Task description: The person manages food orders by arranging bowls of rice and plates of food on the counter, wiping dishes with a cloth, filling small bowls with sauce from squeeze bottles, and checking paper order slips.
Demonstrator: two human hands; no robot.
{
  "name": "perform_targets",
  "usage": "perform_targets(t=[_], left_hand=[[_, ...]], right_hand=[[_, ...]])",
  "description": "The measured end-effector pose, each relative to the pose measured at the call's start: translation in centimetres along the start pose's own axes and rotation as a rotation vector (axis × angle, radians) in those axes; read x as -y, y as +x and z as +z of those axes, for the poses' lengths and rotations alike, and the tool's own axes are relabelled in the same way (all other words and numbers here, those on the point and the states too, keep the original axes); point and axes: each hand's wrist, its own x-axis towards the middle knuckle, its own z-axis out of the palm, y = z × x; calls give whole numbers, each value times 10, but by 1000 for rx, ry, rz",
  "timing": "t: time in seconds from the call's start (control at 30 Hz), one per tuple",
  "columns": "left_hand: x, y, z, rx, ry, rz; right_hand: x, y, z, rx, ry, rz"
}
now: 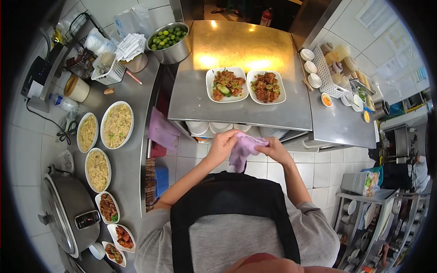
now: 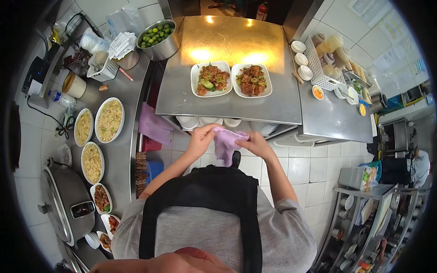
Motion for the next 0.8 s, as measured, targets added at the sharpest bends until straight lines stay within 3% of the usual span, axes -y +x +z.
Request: perform_targets(t=[0.07, 0.1, 0.13, 0.2, 0.23, 0.27, 0.33, 0.37, 0.43, 0.47, 0.5, 0.53, 0.6, 0.63, 0.7, 0.8], left_hand=[[-4, 13, 24, 12, 14, -77], [-7, 20, 37, 92, 112, 77], [-8, 26, 49, 173, 213, 227], [-7, 39, 64, 148, 241, 172], [-6, 45, 68, 152, 265, 128], [0, 51, 67, 130, 269, 119], [19, 66, 56, -160, -285, -170], [27, 73, 50, -172, -288, -173], [37, 88, 36, -458, -957, -593], [42, 97, 33, -475, -962, -589], [47, 106, 29, -455, -982, -582], [53, 113, 24, -433, -1002, -573], [66, 119, 11, -440, -963, -623], [68, 120, 3, -432, -923, -683], [67, 107, -33, -383, -801, -746], [42, 86, -86, -364, -493, -799]], right_hand=[[-17, -10, -14, -281, -548, -263], [-9, -17, -15, -485, -716, -506], [1, -17, -22, -459, -720, -519], [13, -12, -32, -15, 227, -511], [7, -2, -34, -76, 357, -387], [2, 4, -41, -52, 352, -386], [3, 10, -57, -22, 186, -275], [10, 10, -59, -49, 293, -315], [12, 17, -68, -68, 375, -309], [15, 23, -71, -91, 457, -311], [16, 35, -68, -228, 361, -469], [26, 45, -64, -212, 357, -470], [52, 66, -61, -509, 316, -831], [60, 75, -64, -497, 311, -831], [73, 91, -67, -348, 642, -646], [103, 123, -65, -388, 578, -553]])
